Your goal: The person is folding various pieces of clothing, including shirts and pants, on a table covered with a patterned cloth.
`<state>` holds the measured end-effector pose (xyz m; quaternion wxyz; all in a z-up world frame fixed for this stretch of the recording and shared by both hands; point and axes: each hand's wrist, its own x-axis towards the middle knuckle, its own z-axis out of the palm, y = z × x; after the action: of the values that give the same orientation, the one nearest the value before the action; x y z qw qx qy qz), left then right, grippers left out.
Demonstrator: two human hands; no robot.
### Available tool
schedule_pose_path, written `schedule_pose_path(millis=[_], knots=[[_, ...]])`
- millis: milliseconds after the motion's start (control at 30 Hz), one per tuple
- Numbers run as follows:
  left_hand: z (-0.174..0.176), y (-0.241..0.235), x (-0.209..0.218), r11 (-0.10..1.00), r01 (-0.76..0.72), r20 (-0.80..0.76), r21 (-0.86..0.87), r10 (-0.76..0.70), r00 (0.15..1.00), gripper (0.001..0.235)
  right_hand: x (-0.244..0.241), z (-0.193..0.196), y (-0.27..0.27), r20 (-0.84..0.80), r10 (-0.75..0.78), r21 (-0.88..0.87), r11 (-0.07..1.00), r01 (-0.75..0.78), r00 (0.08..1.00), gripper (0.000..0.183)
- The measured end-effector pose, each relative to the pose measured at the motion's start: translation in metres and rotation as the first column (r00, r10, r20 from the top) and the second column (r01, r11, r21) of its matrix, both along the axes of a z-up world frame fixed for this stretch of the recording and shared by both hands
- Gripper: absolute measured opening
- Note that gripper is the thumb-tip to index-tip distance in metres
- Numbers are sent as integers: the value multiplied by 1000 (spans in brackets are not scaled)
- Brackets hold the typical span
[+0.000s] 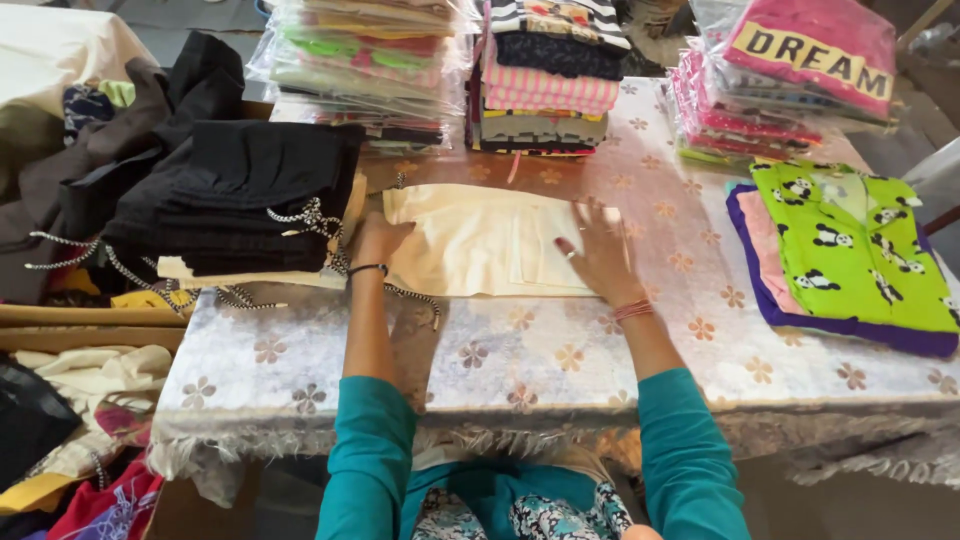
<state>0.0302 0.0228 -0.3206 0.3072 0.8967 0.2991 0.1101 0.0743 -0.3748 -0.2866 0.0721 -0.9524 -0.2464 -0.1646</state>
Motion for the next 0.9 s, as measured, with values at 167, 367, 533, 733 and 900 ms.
schedule_pose_path(millis=[167, 367, 533, 733, 900], knots=[[3, 5, 11, 984, 169, 40, -58, -167, 985, 58, -28, -6, 44, -41, 391, 114, 916, -384, 920, 73], [51, -121, 7, 886, 404, 398, 226, -463, 792, 45, 27, -39, 17, -215, 612, 542, 723, -428, 761, 60], [21, -259, 48, 687, 680, 606, 255, -662, 442, 59, 92, -75, -43, -368, 753, 897, 134, 421, 545, 45], [18, -259, 27, 798, 513, 453, 317, -602, 657, 33, 65, -16, -57, -432, 442, 894, 326, 308, 787, 30], [-8, -237, 29, 701, 504, 192, 504, -660, 726, 83, 53, -10, -66, -485, 86, 670, 676, 307, 870, 43]])
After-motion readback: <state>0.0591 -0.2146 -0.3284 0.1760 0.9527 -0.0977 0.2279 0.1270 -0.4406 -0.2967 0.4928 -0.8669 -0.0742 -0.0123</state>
